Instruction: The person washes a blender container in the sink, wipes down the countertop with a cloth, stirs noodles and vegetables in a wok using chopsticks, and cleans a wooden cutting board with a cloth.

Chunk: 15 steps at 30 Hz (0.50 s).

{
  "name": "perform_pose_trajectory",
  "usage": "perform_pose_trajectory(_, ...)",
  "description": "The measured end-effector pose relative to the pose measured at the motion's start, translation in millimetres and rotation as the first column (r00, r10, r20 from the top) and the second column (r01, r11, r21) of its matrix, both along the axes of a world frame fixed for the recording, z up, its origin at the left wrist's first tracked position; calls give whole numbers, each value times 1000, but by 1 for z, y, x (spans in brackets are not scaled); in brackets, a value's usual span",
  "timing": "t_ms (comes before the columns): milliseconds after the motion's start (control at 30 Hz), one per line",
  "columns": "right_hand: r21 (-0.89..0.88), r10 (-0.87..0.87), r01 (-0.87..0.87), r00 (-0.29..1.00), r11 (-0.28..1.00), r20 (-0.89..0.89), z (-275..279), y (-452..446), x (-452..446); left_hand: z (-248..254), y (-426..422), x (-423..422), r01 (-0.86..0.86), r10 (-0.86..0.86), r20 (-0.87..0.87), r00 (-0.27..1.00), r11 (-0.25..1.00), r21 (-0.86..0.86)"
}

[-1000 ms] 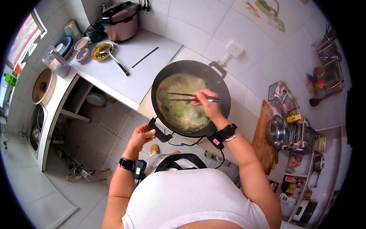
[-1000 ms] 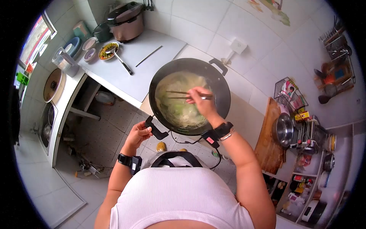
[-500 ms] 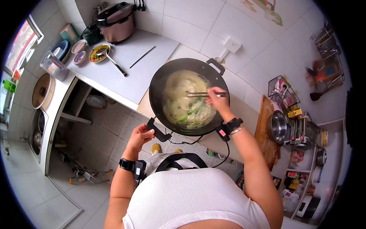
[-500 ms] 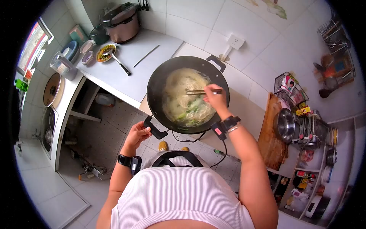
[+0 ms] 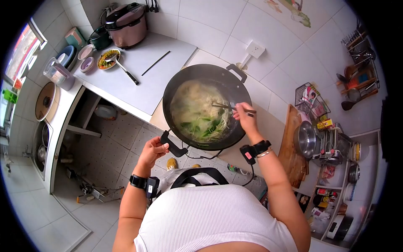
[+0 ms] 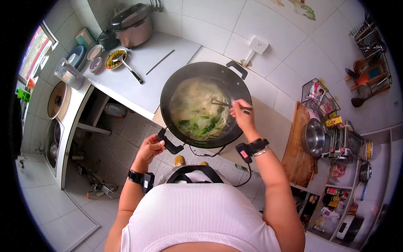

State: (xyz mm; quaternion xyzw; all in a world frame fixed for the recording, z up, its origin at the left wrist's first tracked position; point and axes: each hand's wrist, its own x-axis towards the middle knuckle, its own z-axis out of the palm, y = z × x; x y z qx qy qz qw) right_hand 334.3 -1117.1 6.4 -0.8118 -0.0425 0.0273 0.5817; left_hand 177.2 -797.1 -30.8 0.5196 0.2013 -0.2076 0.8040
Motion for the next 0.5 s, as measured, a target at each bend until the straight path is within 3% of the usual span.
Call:
perform_pose_trajectory(67, -20, 192, -193, 980, 981, -44, 9, 14, -10, 6, -2, 1, -8, 8, 1, 1000, 1000, 11)
perform_pose_trajectory(133, -26, 235, -239, 968, 971, -89, 21, 17, -12, 6, -1, 1, -15, 15, 1, 1000, 1000, 21)
perform_pose_trajectory(200, 50, 95, -91, 993, 995, -68, 31, 12, -5, 1, -2, 0, -27, 27, 7, 1000, 1000, 3)
perform_pose_trajectory(333, -62, -162, 166, 985, 984, 58, 14, 18, 27, 8, -3, 0, -22, 22, -2, 1000, 1000, -2)
perform_pose_trajectory(500, 37, 122, -120, 991, 992, -52, 4, 40, 8, 4, -2, 0, -15, 15, 0, 1000, 1000, 3)
